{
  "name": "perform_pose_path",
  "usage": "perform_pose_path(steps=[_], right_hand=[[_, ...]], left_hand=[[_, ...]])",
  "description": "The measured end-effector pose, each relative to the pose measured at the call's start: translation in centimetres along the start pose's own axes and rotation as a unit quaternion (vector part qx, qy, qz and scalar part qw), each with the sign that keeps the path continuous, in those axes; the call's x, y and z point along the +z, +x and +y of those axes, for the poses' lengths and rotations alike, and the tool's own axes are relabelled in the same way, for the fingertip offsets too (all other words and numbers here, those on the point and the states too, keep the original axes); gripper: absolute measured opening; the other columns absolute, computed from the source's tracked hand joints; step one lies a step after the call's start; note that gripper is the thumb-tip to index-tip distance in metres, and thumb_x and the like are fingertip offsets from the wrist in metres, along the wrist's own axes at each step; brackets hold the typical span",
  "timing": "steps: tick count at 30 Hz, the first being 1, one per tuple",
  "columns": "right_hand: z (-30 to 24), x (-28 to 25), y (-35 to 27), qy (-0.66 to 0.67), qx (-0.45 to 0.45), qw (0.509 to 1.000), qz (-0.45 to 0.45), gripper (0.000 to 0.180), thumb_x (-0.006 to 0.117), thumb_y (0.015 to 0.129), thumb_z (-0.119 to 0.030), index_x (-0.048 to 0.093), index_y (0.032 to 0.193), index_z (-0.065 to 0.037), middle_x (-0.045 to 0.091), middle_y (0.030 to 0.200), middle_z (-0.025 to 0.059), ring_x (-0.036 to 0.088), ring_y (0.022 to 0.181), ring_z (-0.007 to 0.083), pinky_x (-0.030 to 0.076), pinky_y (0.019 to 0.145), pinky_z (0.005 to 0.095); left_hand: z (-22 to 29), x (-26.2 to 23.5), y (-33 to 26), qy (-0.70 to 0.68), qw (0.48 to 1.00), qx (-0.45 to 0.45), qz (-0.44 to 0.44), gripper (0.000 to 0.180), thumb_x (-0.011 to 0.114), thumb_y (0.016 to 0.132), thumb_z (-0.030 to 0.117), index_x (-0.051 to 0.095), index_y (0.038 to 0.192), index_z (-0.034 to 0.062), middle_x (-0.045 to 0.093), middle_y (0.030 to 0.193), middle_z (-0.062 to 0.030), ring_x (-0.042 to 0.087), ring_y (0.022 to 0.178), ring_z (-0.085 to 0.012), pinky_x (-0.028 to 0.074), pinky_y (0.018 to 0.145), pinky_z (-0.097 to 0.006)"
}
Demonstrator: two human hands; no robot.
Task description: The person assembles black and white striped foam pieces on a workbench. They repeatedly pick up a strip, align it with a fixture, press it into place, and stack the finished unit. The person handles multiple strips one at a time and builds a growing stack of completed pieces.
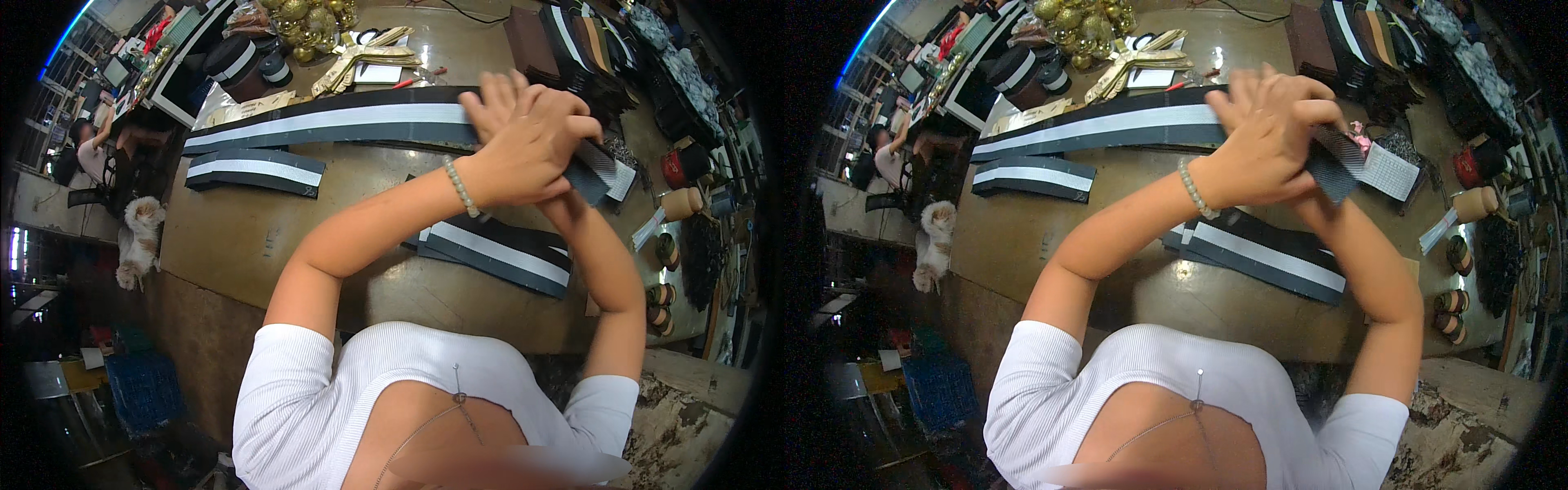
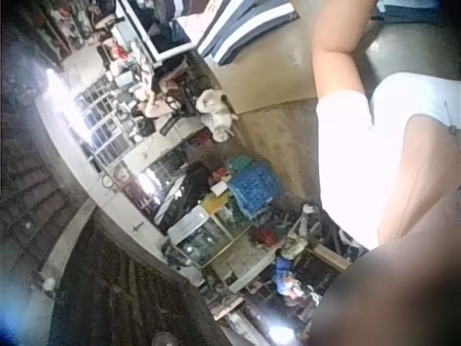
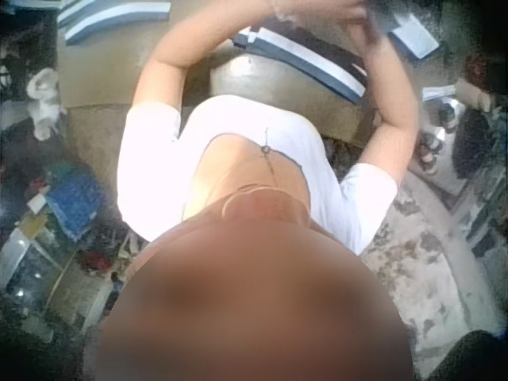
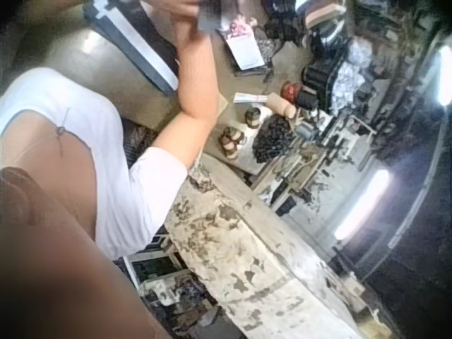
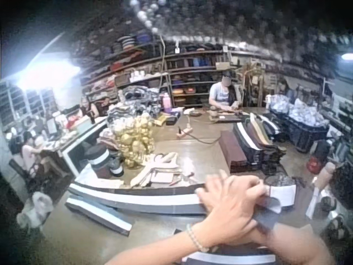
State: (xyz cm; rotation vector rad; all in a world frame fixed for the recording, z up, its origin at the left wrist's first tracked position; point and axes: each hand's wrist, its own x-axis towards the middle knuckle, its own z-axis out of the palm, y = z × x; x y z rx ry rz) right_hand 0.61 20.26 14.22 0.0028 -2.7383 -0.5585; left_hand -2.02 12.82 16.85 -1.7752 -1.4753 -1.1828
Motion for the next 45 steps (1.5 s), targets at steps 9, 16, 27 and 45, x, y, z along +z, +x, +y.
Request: perform_pose_path(steps=[9,16,27,45], right_hand=[[11.4,-2.4,-4.6,-0.142,-0.113,0.969,0.165,0.023,0.061,0.078,-0.02,0.055,0.1,-0.015,0.054,0.107,0.0028,0.052,0.096,0.0169,0.039,0.078,0.0312],[14.0,1.3,-5.8,-0.074,-0.088,0.99,0.079,0.032,0.072,0.075,-0.02,0.056,0.103,-0.014,0.055,0.109,0.0049,0.053,0.099,0.0204,0.039,0.081,0.0338],[15.1,5.3,-4.1,0.232,-0.074,0.97,-0.001,0.033,0.08,0.073,-0.022,0.064,0.101,-0.015,0.053,0.132,0.0139,0.051,0.118,0.0316,0.035,0.103,0.0432],[14.8,8.3,-5.2,0.136,-0.109,0.985,0.019,0.051,0.07,0.083,-0.017,0.064,0.132,-0.031,0.056,0.132,0.008,0.055,0.113,0.0234,0.043,0.092,0.0372]], left_hand=[[-8.2,-0.2,-5.9,0.11,0.986,-0.085,-0.095,0.069,0.086,0.071,0.036,0.048,0.126,0.016,0.04,0.144,-0.017,0.034,0.138,-0.0378,0.014,0.117,-0.062],[-12.1,0.4,-8.5,0.047,0.972,-0.145,-0.178,0.056,0.083,0.065,0.016,0.06,0.116,0.0221,0.05,0.136,-0.0087,0.044,0.131,-0.0324,0.03,0.109,-0.046],[-14.6,0.6,-8.2,0.0,0.962,-0.186,-0.199,0.038,0.08,0.068,0.015,0.077,0.104,0.0234,0.058,0.127,-0.0052,0.05,0.123,-0.0274,0.03,0.109,-0.044],[-13.8,0.9,-8.6,0.018,0.963,-0.148,-0.225,0.048,0.074,0.066,0.01,0.077,0.112,0.026,0.061,0.125,0.0001,0.052,0.12,-0.0233,0.035,0.105,-0.04]])
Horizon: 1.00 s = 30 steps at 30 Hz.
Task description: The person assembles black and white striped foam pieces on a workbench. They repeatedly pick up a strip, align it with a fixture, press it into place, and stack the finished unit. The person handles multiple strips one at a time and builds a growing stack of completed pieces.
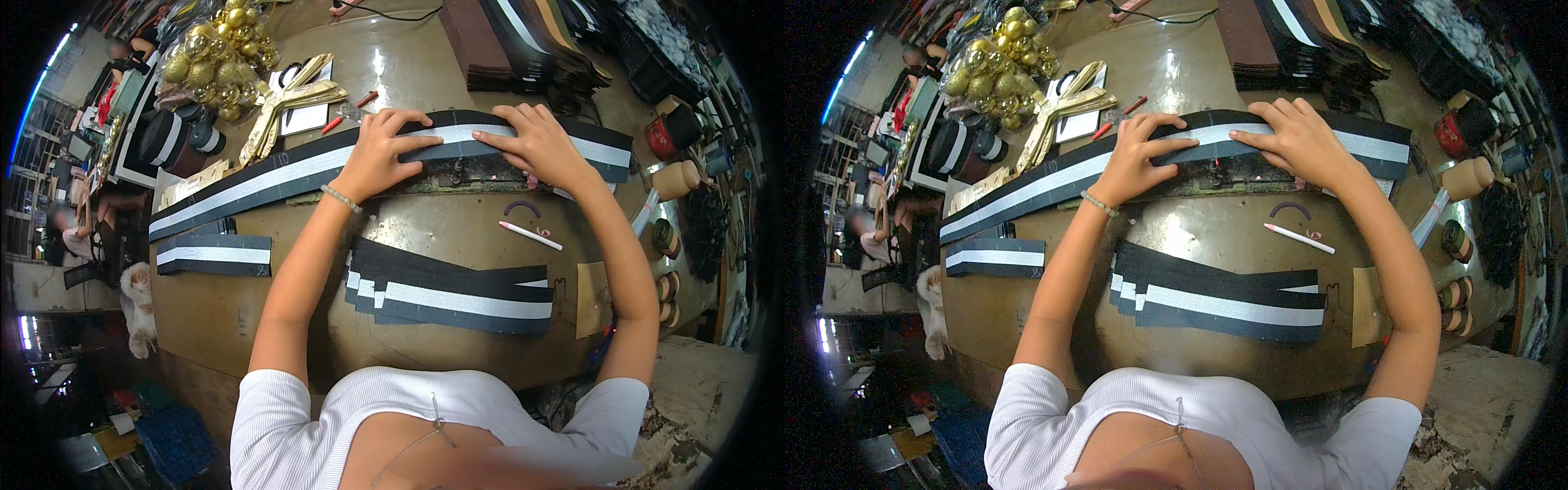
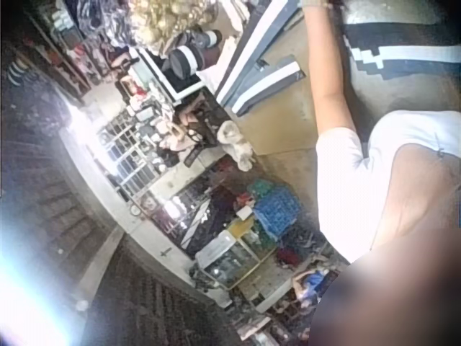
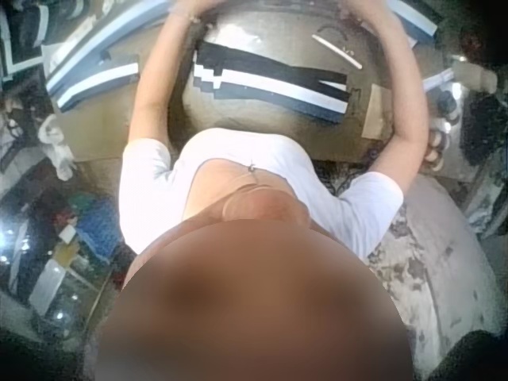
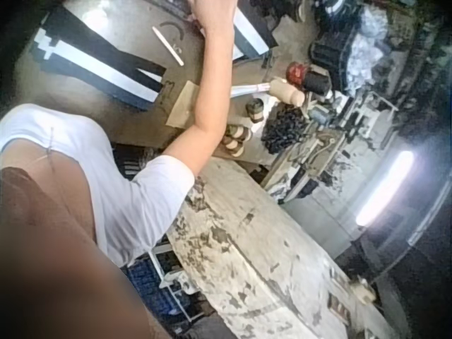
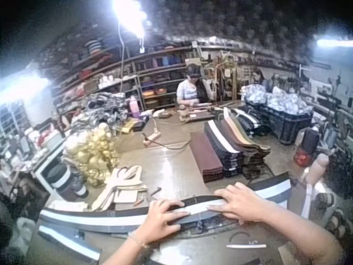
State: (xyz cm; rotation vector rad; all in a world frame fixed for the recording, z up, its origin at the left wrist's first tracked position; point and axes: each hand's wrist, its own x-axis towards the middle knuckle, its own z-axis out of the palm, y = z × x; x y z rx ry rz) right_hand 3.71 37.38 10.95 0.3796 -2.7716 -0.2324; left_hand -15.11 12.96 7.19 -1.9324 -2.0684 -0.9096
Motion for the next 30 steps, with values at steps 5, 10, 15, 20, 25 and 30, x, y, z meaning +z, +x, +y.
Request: perform_pose_path(steps=[5,10,15,20,25,30], right_hand=[[-0.2,0.7,0.0,-0.009,-0.008,1.0,0.009,0.048,0.068,0.085,-0.019,0.064,0.131,-0.032,0.055,0.133,0.007,0.056,0.111,0.0222,0.043,0.091,0.0368],[-0.2,1.2,-0.1,-0.003,-0.009,1.0,0.017,0.05,0.069,0.086,-0.017,0.063,0.134,-0.03,0.055,0.13,0.0081,0.054,0.111,0.0242,0.042,0.094,0.0372],[-0.3,1.1,-0.2,-0.007,-0.011,1.0,0.005,0.049,0.068,0.086,-0.017,0.063,0.134,-0.03,0.055,0.13,0.0087,0.055,0.109,0.0244,0.042,0.094,0.0366],[-0.6,1.3,-0.3,-0.04,-0.01,0.999,-0.002,0.047,0.06,0.088,-0.015,0.064,0.132,-0.03,0.056,0.131,0.006,0.055,0.112,0.0207,0.042,0.093,0.0352],[-0.7,1.4,-0.5,-0.072,-0.019,0.997,0.003,0.048,0.057,0.088,-0.014,0.064,0.133,-0.029,0.056,0.132,0.0054,0.055,0.111,0.0198,0.041,0.093,0.0344],[-1.1,1.6,-0.7,-0.086,-0.017,0.996,0.01,0.05,0.055,0.087,-0.012,0.063,0.134,-0.028,0.056,0.131,0.0044,0.055,0.109,0.019,0.041,0.094,0.0338]], left_hand=[[0.0,-0.2,-0.3,0.031,0.999,0.002,-0.023,0.047,0.074,0.069,0.013,0.076,0.114,0.0269,0.061,0.121,0.0032,0.051,0.114,-0.0235,0.036,0.1,-0.04],[-0.3,0.1,-0.4,0.032,0.999,0.013,-0.025,0.048,0.074,0.071,0.016,0.075,0.117,0.0275,0.06,0.122,0.0041,0.05,0.113,-0.0241,0.035,0.098,-0.04],[-0.3,0.6,-0.6,0.034,0.999,0.012,-0.028,0.05,0.075,0.071,0.016,0.074,0.119,0.0291,0.06,0.123,0.0039,0.05,0.114,-0.0244,0.035,0.098,-0.04],[-0.2,0.8,-0.9,0.044,0.999,0.008,-0.029,0.054,0.074,0.07,0.014,0.073,0.122,0.0312,0.06,0.123,0.0025,0.051,0.115,-0.0246,0.035,0.102,-0.042],[-0.3,0.9,-0.9,0.056,0.998,0.019,-0.021,0.051,0.076,0.071,0.018,0.072,0.12,0.0324,0.059,0.123,0.0041,0.05,0.115,-0.0229,0.035,0.097,-0.04],[-0.4,1.0,-1.0,0.056,0.998,0.013,-0.028,0.05,0.075,0.072,0.017,0.072,0.12,0.0325,0.059,0.122,0.004,0.051,0.114,-0.0229,0.035,0.097,-0.04]])
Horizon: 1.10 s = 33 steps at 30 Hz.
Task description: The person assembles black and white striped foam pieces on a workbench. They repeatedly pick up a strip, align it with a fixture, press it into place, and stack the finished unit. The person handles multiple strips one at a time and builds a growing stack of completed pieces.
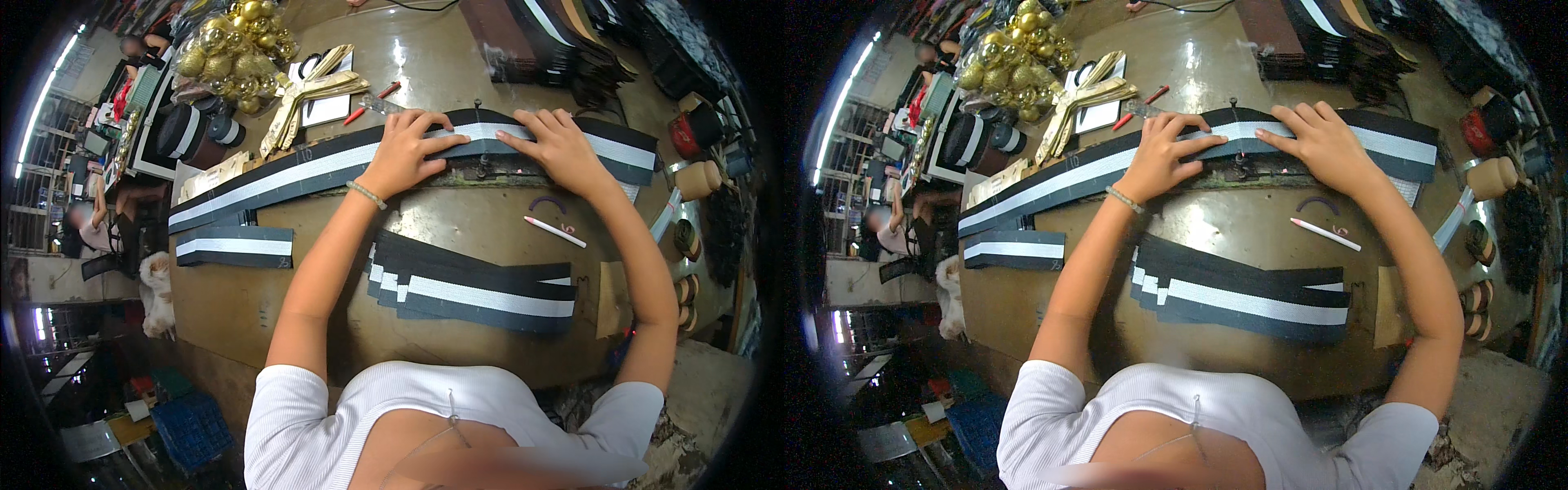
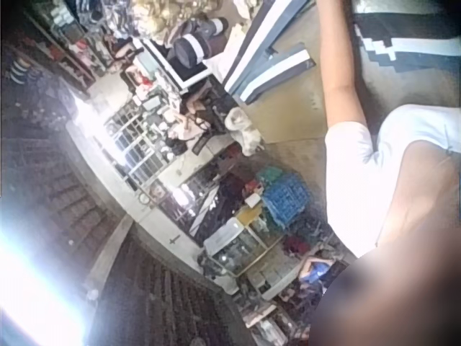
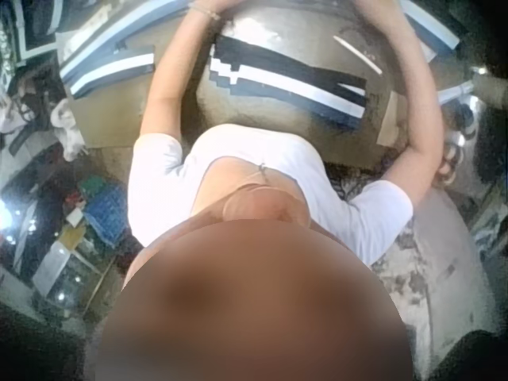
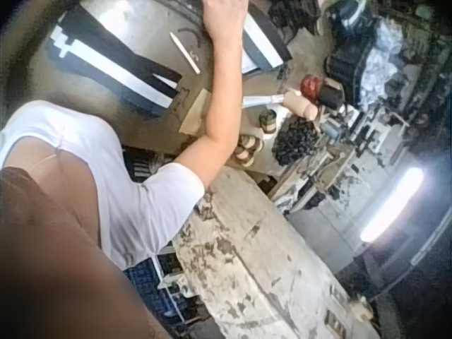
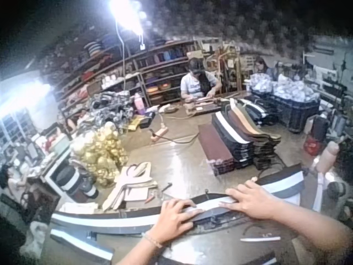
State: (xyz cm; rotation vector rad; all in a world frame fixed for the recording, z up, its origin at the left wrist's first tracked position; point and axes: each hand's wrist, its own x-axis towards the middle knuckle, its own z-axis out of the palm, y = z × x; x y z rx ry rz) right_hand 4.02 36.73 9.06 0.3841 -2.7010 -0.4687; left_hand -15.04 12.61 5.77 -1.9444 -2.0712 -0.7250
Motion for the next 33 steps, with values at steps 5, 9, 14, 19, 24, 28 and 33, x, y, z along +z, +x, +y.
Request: perform_pose_path(steps=[5,9,14,19,24,28,33], right_hand=[[-0.2,0.3,-0.2,-0.012,-0.002,1.0,-0.004,0.053,0.055,0.086,-0.011,0.062,0.136,-0.029,0.055,0.132,0.0041,0.054,0.108,0.0197,0.041,0.094,0.0347],[-0.2,0.5,-0.3,0.002,0.002,1.0,-0.006,0.057,0.054,0.085,-0.008,0.06,0.138,-0.029,0.055,0.133,0.0062,0.054,0.109,0.022,0.041,0.094,0.0368],[0.3,0.0,-0.3,0.023,-0.012,1.0,-0.012,0.06,0.059,0.082,-0.005,0.06,0.138,-0.027,0.055,0.134,0.0063,0.054,0.11,0.0232,0.04,0.095,0.0366],[0.9,-1.3,0.1,0.111,0.035,0.993,-0.028,0.057,0.064,0.082,-0.002,0.06,0.137,-0.019,0.055,0.134,0.0078,0.054,0.112,0.0259,0.04,0.097,0.0387],[0.7,-1.7,0.3,0.162,0.037,0.985,-0.049,0.048,0.06,0.087,-0.004,0.06,0.134,-0.015,0.057,0.131,0.0086,0.054,0.112,0.0264,0.039,0.096,0.0399],[0.3,-1.2,0.0,0.181,0.043,0.981,-0.062,0.047,0.059,0.088,-0.005,0.06,0.134,-0.014,0.058,0.131,0.0081,0.054,0.112,0.0259,0.04,0.095,0.0401],[0.1,-0.6,-0.3,0.16,0.033,0.985,-0.051,0.047,0.059,0.086,-0.003,0.06,0.132,-0.013,0.058,0.131,0.0078,0.054,0.11,0.0261,0.04,0.094,0.0404]], left_hand=[[-0.1,-0.1,0.0,-0.002,1.0,0.004,-0.007,0.05,0.075,0.074,0.017,0.071,0.121,0.0327,0.059,0.123,0.0035,0.05,0.115,-0.0235,0.035,0.098,-0.04],[-0.3,-0.2,0.0,-0.011,1.0,0.0,-0.018,0.05,0.075,0.074,0.018,0.071,0.122,0.0327,0.059,0.123,0.0033,0.05,0.115,-0.0238,0.035,0.1,-0.04],[-0.5,-0.5,0.1,-0.036,0.999,-0.004,-0.037,0.048,0.072,0.075,0.015,0.071,0.121,0.03,0.058,0.124,0.0017,0.049,0.118,-0.0247,0.034,0.101,-0.041],[-0.6,-1.2,0.4,-0.098,0.995,-0.018,-0.025,0.059,0.06,0.077,0.01,0.063,0.134,0.0245,0.054,0.134,-0.0039,0.046,0.123,-0.0285,0.03,0.109,-0.044],[-0.3,-1.2,0.3,-0.097,0.993,-0.017,-0.058,0.063,0.05,0.081,0.015,0.054,0.144,0.0193,0.049,0.145,-0.0068,0.045,0.124,-0.0304,0.03,0.109,-0.044],[-0.2,-1.0,0.1,-0.098,0.992,-0.02,-0.078,0.063,0.047,0.083,0.019,0.052,0.146,0.0176,0.048,0.147,-0.0079,0.046,0.122,-0.0302,0.031,0.109,-0.043],[-0.1,-1.0,-0.1,-0.069,0.993,-0.022,-0.091,0.065,0.046,0.082,0.019,0.051,0.147,0.0184,0.048,0.149,-0.0052,0.045,0.12,-0.0317,0.031,0.109,-0.044]])
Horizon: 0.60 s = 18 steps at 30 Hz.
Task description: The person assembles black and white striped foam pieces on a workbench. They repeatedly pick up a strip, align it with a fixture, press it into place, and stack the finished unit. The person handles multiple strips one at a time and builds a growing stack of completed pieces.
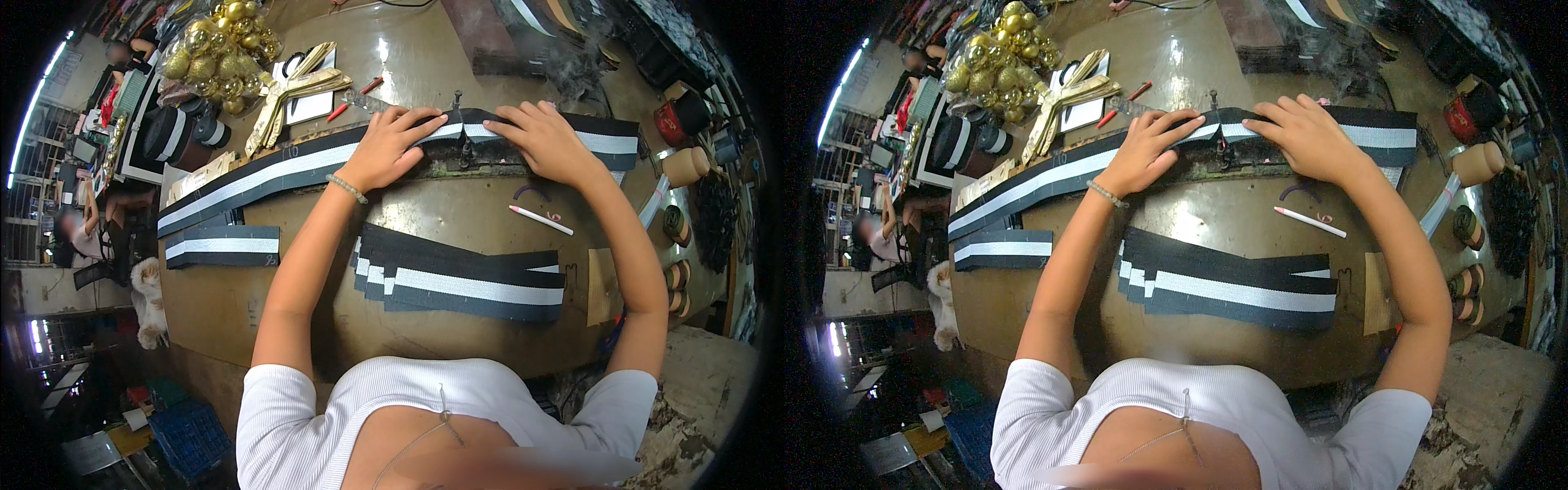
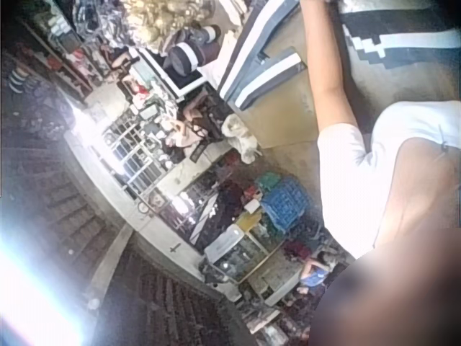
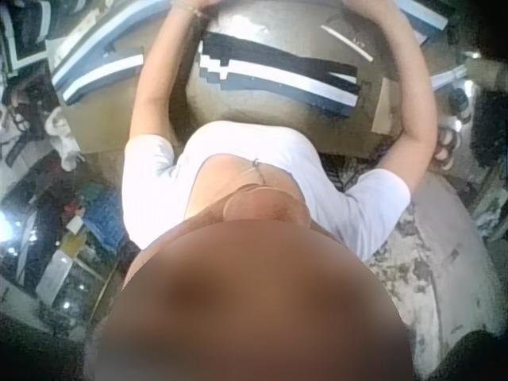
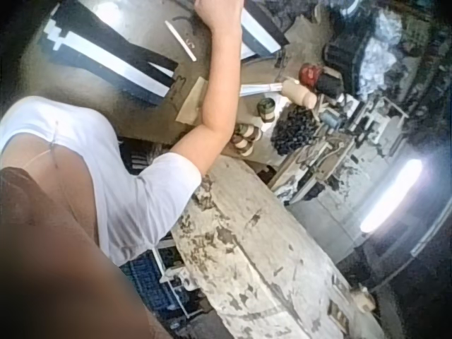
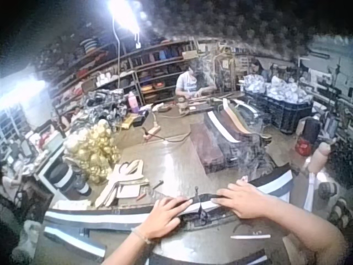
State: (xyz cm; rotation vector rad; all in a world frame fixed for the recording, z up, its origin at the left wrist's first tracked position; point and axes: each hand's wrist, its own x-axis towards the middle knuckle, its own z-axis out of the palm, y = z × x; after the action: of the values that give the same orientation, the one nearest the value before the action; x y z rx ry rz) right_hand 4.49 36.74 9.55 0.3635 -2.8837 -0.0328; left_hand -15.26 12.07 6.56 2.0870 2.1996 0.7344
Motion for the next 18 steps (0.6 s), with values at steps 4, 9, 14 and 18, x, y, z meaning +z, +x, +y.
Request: perform_pose_path(steps=[4,9,14,18], right_hand=[[-0.5,0.2,-0.1,-0.041,-0.005,0.999,-0.008,0.052,0.061,0.081,-0.002,0.06,0.132,-0.013,0.057,0.131,0.0067,0.054,0.109,0.026,0.041,0.093,0.0398],[-1.7,0.6,-1.0,-0.095,-0.004,0.995,0.013,0.048,0.061,0.079,-0.004,0.064,0.127,-0.011,0.06,0.13,0.0033,0.056,0.11,0.0216,0.043,0.092,0.0357],[-3.4,0.8,-1.7,-0.14,0.004,0.99,0.022,0.044,0.059,0.083,-0.012,0.064,0.127,-0.009,0.06,0.13,0.0027,0.056,0.111,0.0188,0.043,0.091,0.034],[-4.7,0.2,-2.1,-0.151,0.009,0.988,0.009,0.049,0.065,0.078,-0.009,0.065,0.126,-0.008,0.06,0.129,0.0032,0.055,0.112,0.02,0.042,0.094,0.0346]], left_hand=[[0.2,0.1,-0.3,0.017,1.0,-0.001,0.0,0.066,0.046,0.082,0.016,0.05,0.148,0.0193,0.048,0.149,-0.0026,0.044,0.12,-0.0333,0.031,0.11,-0.045],[0.1,0.4,-0.7,0.018,1.0,0.015,0.005,0.063,0.05,0.083,0.015,0.051,0.146,0.0194,0.05,0.148,-0.0016,0.045,0.119,-0.0321,0.033,0.107,-0.045],[0.4,0.4,-1.7,-0.025,1.0,0.01,-0.004,0.061,0.047,0.086,0.015,0.05,0.146,0.0189,0.05,0.15,-0.0009,0.045,0.12,-0.0338,0.031,0.108,-0.045],[0.7,0.3,-2.1,-0.035,0.999,0.008,0.004,0.06,0.046,0.086,0.016,0.05,0.146,0.0187,0.053,0.148,-0.0026,0.045,0.12,-0.0345,0.03,0.109,-0.046]])
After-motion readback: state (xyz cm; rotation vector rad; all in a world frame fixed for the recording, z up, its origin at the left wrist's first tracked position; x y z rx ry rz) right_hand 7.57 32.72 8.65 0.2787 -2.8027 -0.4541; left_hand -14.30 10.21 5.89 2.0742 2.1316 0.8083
